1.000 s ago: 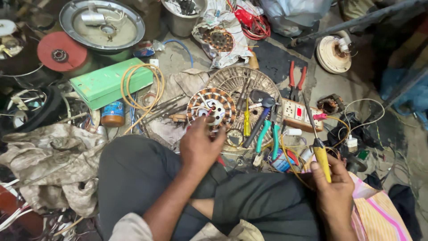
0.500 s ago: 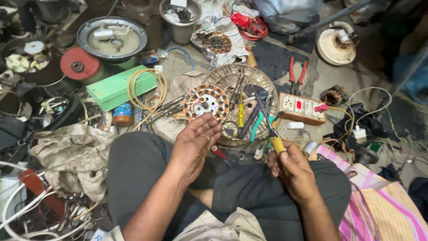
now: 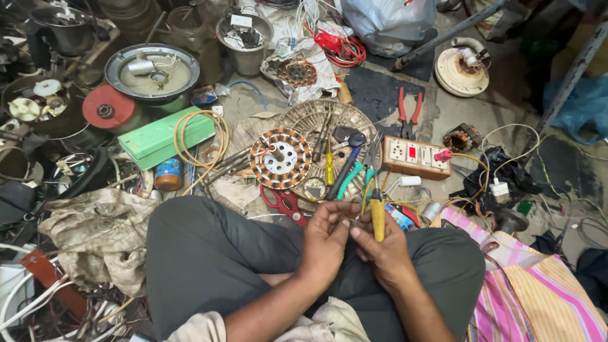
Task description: The person is repairing a fan motor stator by using a screwdriver and pliers to manipulate wires and components while sitting on the workshop floor.
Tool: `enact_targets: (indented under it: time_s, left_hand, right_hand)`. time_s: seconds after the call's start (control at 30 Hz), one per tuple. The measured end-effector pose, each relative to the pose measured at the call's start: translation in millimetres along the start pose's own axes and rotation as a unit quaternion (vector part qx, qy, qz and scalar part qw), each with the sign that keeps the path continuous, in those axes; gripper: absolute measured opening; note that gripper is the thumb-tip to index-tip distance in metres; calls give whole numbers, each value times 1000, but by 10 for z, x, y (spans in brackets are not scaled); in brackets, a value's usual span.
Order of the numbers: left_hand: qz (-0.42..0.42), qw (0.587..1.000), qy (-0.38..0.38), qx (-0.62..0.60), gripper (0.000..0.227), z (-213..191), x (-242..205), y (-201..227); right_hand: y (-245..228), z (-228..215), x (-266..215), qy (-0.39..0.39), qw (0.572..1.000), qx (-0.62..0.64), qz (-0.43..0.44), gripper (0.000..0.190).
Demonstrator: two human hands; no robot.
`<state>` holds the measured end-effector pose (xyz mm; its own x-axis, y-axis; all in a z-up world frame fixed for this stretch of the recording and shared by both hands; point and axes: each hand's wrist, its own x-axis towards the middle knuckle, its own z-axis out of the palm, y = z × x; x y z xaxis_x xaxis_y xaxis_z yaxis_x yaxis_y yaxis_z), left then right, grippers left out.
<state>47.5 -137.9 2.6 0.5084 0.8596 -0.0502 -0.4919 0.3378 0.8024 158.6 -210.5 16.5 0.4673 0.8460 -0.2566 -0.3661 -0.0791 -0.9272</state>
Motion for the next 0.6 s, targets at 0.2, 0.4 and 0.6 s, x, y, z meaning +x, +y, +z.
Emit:
enact_targets:
  time_s: [0.2, 0.4, 0.6]
  left_hand:
    - [1, 994, -15, 113, 28, -271, -86, -223]
    - [-19, 976, -17, 215, 28, -498, -165, -114]
    - [-87, 945, -6, 316, 21, -513, -94, 81]
  right_hand:
    - [184, -127, 67, 7, 999, -19, -25, 22]
    - [218, -150, 118, 8, 998, -47, -46, 19]
    - [217, -110, 127, 10, 996, -84, -35, 22]
